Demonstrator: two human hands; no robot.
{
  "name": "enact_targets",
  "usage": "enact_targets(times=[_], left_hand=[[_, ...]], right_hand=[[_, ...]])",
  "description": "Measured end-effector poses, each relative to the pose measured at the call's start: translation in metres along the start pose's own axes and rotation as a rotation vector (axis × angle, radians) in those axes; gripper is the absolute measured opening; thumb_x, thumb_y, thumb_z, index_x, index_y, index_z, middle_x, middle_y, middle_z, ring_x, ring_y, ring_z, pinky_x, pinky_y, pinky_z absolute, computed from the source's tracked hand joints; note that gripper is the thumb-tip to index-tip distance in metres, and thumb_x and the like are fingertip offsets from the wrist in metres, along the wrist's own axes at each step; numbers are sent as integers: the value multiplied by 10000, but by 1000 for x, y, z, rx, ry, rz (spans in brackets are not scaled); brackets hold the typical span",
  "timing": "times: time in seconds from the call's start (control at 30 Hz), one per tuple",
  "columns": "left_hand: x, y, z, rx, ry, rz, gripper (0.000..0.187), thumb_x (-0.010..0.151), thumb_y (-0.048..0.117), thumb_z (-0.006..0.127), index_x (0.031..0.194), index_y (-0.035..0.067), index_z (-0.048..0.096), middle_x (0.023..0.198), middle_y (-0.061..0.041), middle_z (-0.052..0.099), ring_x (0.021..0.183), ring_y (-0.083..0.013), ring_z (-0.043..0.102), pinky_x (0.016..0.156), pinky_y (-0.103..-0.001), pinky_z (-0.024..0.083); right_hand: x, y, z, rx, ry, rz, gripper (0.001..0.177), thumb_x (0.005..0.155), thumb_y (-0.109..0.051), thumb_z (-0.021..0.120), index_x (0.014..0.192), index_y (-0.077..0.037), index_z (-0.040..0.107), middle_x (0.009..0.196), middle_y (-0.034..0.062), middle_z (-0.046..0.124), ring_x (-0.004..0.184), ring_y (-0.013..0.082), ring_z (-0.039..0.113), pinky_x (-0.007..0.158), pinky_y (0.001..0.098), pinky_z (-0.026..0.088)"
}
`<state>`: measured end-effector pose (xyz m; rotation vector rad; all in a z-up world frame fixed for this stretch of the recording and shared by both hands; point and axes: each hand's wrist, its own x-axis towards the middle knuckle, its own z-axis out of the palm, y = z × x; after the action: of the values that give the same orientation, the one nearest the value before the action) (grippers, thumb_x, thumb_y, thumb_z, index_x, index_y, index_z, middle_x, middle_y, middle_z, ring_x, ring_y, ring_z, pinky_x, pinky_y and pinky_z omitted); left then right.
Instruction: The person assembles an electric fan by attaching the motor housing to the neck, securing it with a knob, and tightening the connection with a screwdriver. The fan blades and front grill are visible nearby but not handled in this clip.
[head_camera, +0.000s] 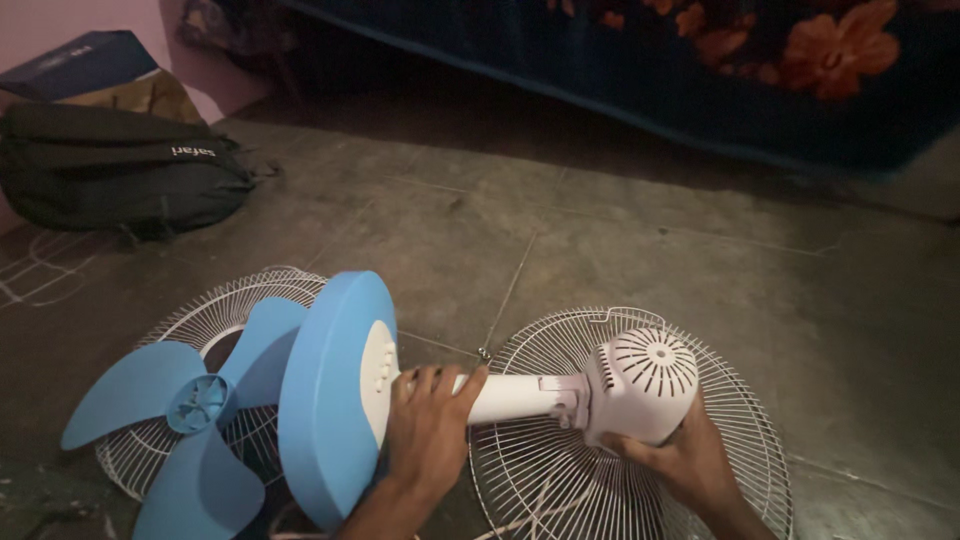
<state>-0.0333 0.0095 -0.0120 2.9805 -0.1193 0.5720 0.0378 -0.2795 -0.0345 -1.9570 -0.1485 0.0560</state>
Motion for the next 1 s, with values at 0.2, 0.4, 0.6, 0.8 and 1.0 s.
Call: enact_targets(times=[0.2,0.4,0.6,0.8,1.0], left_hand=[[6,2,-10,4,-84,-1,865,593,101,854,1412,200,593,1210,-75,629,1170,-290,542,1010,-515,324],[5,-3,1,40,-120,-22,788,658,68,802,1398,215,574,1198,-57,623,1195,-275,536,1029,-535,310],[2,-9,14,85,6,41,694,730,33,731,1394,147,561,1254,-142,596,1242,-329,515,1085,-583,294],[1,-10,2,-45,-186,-59,859,687,75,805,1474,104,463,1409,-192,519,1349,-382,427,1161,-546,237],[2,-11,-10,-57,-201,-110,895,613,117,880,1416,120,486,1404,-180,495,1384,-395,390,1178,-507,254]], right_hand=[[-2,0,1,28,6,-47,1008,549,-203,955,1386,-46,415,1187,162,721,1074,258,734,906,397,608],[-1,5,4,-17,20,-7,1052,538,-232,989,1380,-36,389,1190,167,713,1087,253,734,927,382,610],[-14,1,12,-17,93,-107,939,560,-279,962,1304,-16,453,1198,156,712,1075,268,739,909,411,604],[-25,-12,20,-199,156,-14,845,619,-323,965,1276,-27,524,1199,160,716,1096,281,741,919,416,602],[-39,4,24,-366,288,-182,937,652,-339,938,1376,-2,449,1231,228,658,1143,361,672,920,466,545]])
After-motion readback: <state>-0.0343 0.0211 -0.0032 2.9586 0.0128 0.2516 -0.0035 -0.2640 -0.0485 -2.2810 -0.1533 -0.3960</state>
